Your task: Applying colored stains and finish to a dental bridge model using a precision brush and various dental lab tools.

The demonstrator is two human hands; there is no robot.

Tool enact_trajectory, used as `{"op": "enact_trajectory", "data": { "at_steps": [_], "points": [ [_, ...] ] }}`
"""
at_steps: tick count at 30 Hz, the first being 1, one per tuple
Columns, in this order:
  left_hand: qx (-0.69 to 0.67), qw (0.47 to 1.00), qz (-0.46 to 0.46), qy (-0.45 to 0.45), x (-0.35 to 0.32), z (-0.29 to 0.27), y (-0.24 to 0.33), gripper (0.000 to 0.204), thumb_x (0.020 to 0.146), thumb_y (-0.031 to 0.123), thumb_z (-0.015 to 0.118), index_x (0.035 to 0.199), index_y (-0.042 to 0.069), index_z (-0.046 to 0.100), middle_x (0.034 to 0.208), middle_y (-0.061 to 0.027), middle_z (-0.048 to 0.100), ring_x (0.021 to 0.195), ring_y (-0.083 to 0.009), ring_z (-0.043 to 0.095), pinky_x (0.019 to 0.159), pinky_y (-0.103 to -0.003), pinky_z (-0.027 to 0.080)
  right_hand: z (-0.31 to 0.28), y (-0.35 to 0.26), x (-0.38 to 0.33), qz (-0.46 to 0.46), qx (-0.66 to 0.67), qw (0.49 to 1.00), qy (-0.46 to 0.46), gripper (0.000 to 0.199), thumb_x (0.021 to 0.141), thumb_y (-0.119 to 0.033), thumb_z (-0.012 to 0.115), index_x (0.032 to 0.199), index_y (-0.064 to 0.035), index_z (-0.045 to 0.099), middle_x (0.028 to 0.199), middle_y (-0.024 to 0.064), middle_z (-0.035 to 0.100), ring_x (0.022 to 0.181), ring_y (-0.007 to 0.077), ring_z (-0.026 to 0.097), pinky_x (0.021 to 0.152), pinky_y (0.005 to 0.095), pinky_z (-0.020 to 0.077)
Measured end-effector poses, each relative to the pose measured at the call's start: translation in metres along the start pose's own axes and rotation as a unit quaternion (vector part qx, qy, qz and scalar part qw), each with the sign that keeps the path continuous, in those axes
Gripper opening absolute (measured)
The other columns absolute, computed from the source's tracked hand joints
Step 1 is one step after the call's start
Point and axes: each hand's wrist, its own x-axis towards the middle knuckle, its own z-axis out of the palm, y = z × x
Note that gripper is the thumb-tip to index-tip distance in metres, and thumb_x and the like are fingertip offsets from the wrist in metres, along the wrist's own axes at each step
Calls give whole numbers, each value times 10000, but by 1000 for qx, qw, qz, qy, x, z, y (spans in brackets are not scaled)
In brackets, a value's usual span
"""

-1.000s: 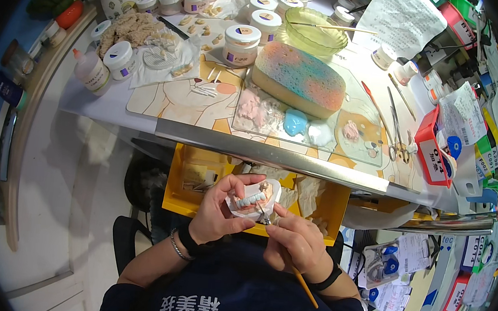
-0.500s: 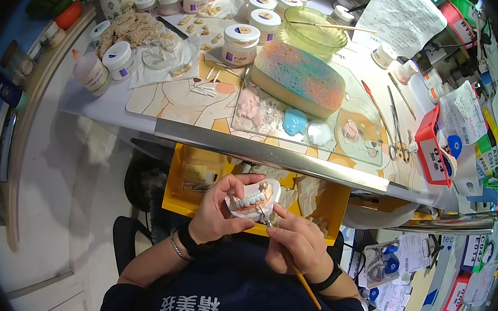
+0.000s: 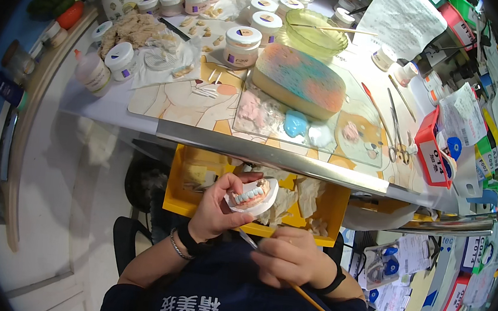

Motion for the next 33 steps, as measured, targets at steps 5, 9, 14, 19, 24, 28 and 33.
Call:
{"op": "enact_trajectory", "data": {
  "at_steps": [5, 9, 14, 19, 24, 28, 33],
  "points": [
    [-33, 999, -15, -1, -3, -2, 1, 401, 693, 64, 753, 915, 93, 421, 1306, -186, 406, 1196, -193, 419, 1004, -315, 340, 5, 4, -2, 24, -6, 982, 188, 233, 622, 9, 600, 854, 16, 586, 723, 101, 549, 615, 215, 575, 700, 364, 536],
    [-34, 999, -17, -28, 0, 0, 1, 398, 696, 52, 746, 915, 95, 417, 1316, -185, 396, 1201, -196, 418, 1006, -320, 340, 17, 10, -4, 74, -32, 969, 232, 293, 581, 65, 619, 867, 27, 571, 712, 102, 534, 623, 234, 575, 814, 436, 523],
    [-44, 998, -7, -52, 0, 0, 0, 396, 685, 10, 724, 902, 107, 408, 1338, -178, 364, 1225, -219, 397, 1009, -339, 346, 20, 9, -3, 90, -35, 972, 214, 288, 605, 95, 573, 872, -6, 548, 738, 112, 570, 653, 225, 612, 772, 404, 549],
    [-35, 998, 0, -57, 0, -1, 0, 394, 679, -13, 709, 899, 108, 405, 1339, -178, 358, 1232, -225, 390, 1009, -342, 348, 19, 9, -2, 81, -53, 974, 205, 305, 590, 93, 573, 881, 4, 545, 730, 129, 564, 641, 233, 609, 724, 368, 560],
    [-29, 999, -4, -34, 0, 2, 1, 425, 661, 94, 747, 917, 107, 407, 1322, -180, 380, 1206, -214, 426, 1009, -356, 355, 19, 11, -2, 60, -53, 976, 201, 309, 576, 83, 617, 876, 54, 548, 716, 128, 524, 606, 244, 568, 789, 411, 540],
    [-38, 998, -3, -54, 0, 0, 2, 392, 678, -12, 707, 900, 108, 407, 1334, -178, 359, 1227, -221, 392, 1007, -338, 348, 19, 10, -1, 59, -47, 977, 197, 299, 580, 83, 619, 869, 56, 546, 721, 131, 523, 601, 246, 567, 787, 409, 540],
    [-36, 998, -2, -53, 0, 0, 2, 390, 681, -4, 709, 900, 109, 407, 1332, -179, 360, 1225, -220, 392, 1006, -337, 349, 18, 10, -1, 58, -51, 977, 199, 290, 584, 88, 613, 864, 58, 544, 714, 130, 521, 593, 247, 566, 787, 407, 540]
  ]
}}
